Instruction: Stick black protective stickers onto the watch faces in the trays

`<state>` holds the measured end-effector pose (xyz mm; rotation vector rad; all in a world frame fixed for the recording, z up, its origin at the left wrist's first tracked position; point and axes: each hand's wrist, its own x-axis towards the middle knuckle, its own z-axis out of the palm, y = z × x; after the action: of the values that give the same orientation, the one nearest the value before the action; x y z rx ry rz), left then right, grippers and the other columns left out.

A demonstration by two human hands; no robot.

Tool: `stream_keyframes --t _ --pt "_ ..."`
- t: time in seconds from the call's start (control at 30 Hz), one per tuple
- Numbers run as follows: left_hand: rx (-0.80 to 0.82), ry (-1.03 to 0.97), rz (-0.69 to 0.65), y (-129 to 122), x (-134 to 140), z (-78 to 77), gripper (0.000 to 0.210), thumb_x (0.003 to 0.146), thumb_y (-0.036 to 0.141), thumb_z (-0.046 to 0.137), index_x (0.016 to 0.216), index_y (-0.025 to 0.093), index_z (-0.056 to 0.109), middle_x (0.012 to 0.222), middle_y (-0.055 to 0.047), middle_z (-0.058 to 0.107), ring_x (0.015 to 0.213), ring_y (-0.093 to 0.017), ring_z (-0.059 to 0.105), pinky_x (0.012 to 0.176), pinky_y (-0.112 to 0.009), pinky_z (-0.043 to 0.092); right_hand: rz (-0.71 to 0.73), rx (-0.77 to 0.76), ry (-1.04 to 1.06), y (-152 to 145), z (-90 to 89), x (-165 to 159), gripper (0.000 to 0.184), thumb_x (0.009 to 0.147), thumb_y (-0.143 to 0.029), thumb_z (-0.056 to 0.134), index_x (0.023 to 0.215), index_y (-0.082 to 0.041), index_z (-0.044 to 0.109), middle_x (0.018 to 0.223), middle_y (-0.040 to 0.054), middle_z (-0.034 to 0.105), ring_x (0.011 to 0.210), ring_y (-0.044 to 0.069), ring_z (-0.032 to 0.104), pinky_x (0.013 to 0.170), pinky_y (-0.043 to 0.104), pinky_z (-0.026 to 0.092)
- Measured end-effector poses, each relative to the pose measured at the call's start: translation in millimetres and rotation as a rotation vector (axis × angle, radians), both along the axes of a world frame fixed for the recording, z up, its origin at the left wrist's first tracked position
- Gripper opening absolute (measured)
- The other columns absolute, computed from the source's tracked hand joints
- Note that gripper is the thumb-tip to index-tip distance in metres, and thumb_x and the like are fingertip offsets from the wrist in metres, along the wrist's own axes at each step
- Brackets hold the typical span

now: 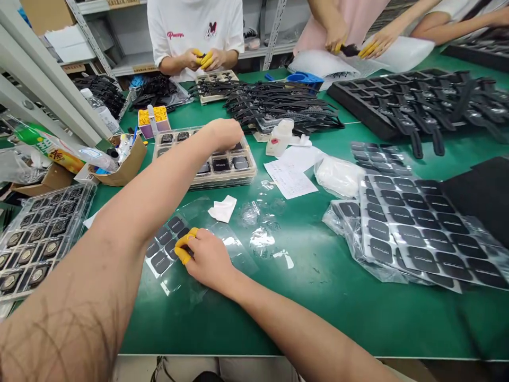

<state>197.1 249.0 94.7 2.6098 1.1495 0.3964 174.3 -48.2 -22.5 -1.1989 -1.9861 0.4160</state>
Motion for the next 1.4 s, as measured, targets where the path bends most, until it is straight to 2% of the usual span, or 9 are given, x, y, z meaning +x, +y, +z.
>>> stream_keyframes --t 0.17,0.23,0.4,0.5,0.63,0.83,0.93,1.2,1.4 --pt "0.036 -0.221 0.126 -104.1 -80.4 3.0 0.022 0.102 0.03 0.065 0.093 0.015 0.077 0.093 -0.012 0.075 0.099 -0.026 0.069 0.092 -0.037 0.054 -0.205 0.122 0.272 12.2 15.1 25.0 0.023 0.107 -0.024 0.056 0.126 -0.021 0.069 0.111 0.012 0.072 0.094 0.022 0.067 0.076 0.037 0.062" --pt "-0.258 -0.44 0.152 -163.0 -125.1 -7.5 0.031 0.097 0.044 0.074 0.081 0.017 0.075 0.078 -0.006 0.072 0.081 -0.022 0.069 0.078 -0.033 0.056 -0.193 0.227 0.338 19.9 24.0 43.5 0.03 0.106 -0.024 0.059 0.135 -0.022 0.065 0.125 0.0157 0.068 0.106 0.026 0.065 0.085 0.044 0.062" --pt "-1.082 -0.643 0.289 -256.0 -194.2 -45.6 0.046 0.068 0.053 0.098 0.09 0.016 0.083 0.074 -0.005 0.077 0.065 -0.019 0.07 0.065 -0.031 0.059 0.31 0.212 0.152 27.8 30.3 57.5 0.021 0.101 -0.024 0.069 0.12 -0.032 0.076 0.147 0.0097 0.061 0.114 0.024 0.063 0.095 0.047 0.062" --pt "-1.213 -0.677 0.285 -262.6 -199.6 -62.1 0.048 0.066 0.053 0.101 0.091 0.015 0.084 0.079 -0.006 0.08 0.067 -0.016 0.072 0.069 -0.028 0.061 0.368 0.076 0.302 26.7 29.3 50.2 0.015 0.105 -0.036 0.066 0.099 -0.029 0.078 0.12 0.0078 0.074 0.103 0.022 0.067 0.091 0.044 0.061" --pt "-1.162 -0.828 0.349 -254.5 -197.5 -72.0 0.06 0.076 0.066 0.091 0.107 0.015 0.081 0.09 -0.009 0.081 0.074 -0.017 0.078 0.074 -0.029 0.066 0.054 -0.285 0.61 38.9 32.9 80.3 0.041 0.104 -0.063 0.059 0.094 -0.026 0.073 0.082 0.002 0.069 0.064 0.015 0.059 0.063 0.034 0.054" --pt "-0.907 -0.947 0.438 -253.1 -197.8 -75.5 0.063 0.078 0.056 0.093 0.123 0.02 0.068 0.093 -0.001 0.075 0.069 -0.016 0.078 0.069 -0.029 0.067 -0.702 -0.224 -0.242 64.3 15.9 144.6 0.031 0.087 -0.039 0.081 0.111 -0.02 0.081 0.115 0.0182 0.069 0.102 0.035 0.066 0.089 0.052 0.054" --pt "-0.93 -0.916 0.405 -254.9 -197.1 -77.7 0.071 0.066 0.044 0.102 0.124 0.02 0.069 0.094 -0.003 0.078 0.073 -0.018 0.078 0.072 -0.03 0.066 -0.524 -0.068 -0.286 66.5 2.7 130.4 0.037 0.092 -0.038 0.076 0.125 -0.022 0.078 0.126 0.018 0.068 0.113 0.036 0.065 0.097 0.053 0.054" --pt "-0.844 -0.895 0.369 -256.2 -195.6 -90.2 0.065 0.062 0.028 0.1 0.12 0.017 0.074 0.095 -0.006 0.083 0.086 -0.021 0.08 0.079 -0.03 0.065 0.001 0.166 0.061 41.0 9.7 55.1 0.014 0.098 -0.038 0.076 0.092 -0.026 0.076 0.084 0.0036 0.076 0.077 0.02 0.067 0.068 0.035 0.053" --pt "-0.807 -0.85 0.375 -256.0 -194.7 -92.5 0.056 0.062 0.029 0.099 0.111 0.017 0.074 0.083 -0.002 0.08 0.073 -0.017 0.076 0.068 -0.025 0.06 -0.098 0.248 0.022 30.2 5.9 30.0 0.008 0.098 -0.026 0.074 0.09 -0.024 0.072 0.082 0.0026 0.075 0.077 0.018 0.067 0.068 0.032 0.052"
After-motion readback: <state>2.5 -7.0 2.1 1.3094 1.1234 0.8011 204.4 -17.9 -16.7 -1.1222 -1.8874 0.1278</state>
